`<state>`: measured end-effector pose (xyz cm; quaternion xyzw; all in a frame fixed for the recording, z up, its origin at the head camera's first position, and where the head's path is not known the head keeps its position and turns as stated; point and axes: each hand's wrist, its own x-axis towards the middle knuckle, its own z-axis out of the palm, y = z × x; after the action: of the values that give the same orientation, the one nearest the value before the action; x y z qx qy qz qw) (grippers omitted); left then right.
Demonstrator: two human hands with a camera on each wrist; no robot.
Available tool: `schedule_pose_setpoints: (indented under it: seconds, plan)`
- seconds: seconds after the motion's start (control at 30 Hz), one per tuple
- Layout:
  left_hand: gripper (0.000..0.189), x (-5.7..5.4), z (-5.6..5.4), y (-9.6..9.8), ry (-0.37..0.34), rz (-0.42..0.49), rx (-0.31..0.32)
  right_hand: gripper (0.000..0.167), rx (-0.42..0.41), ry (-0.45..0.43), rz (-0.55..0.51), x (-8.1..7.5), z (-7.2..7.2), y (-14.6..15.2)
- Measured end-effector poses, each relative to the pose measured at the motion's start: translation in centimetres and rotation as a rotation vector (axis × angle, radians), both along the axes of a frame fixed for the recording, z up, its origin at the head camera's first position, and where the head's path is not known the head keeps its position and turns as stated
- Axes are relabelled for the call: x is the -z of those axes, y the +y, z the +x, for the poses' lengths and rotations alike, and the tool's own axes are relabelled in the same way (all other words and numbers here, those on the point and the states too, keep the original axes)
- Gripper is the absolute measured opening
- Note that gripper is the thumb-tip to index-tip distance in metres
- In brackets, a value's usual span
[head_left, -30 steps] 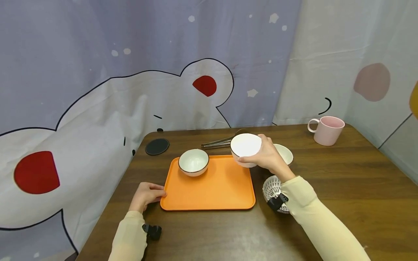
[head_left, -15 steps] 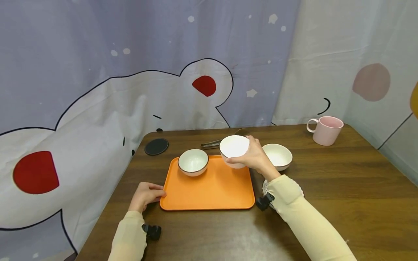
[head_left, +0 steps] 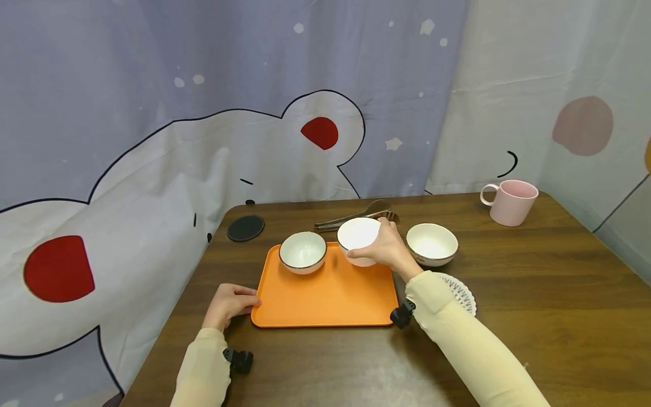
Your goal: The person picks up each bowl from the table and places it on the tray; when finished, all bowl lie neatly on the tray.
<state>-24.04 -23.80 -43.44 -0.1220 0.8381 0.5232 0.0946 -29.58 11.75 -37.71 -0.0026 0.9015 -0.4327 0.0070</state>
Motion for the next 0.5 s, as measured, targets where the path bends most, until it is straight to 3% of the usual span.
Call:
schedule_pose_setpoints:
  seconds: [0.5]
  plan:
    - [0.037, 0.1, -0.1, -0.1, -0.003, -0.013, 0.005, 0.117, -0.006, -0.044, 0.088, 1.6, -1.1, -1.2]
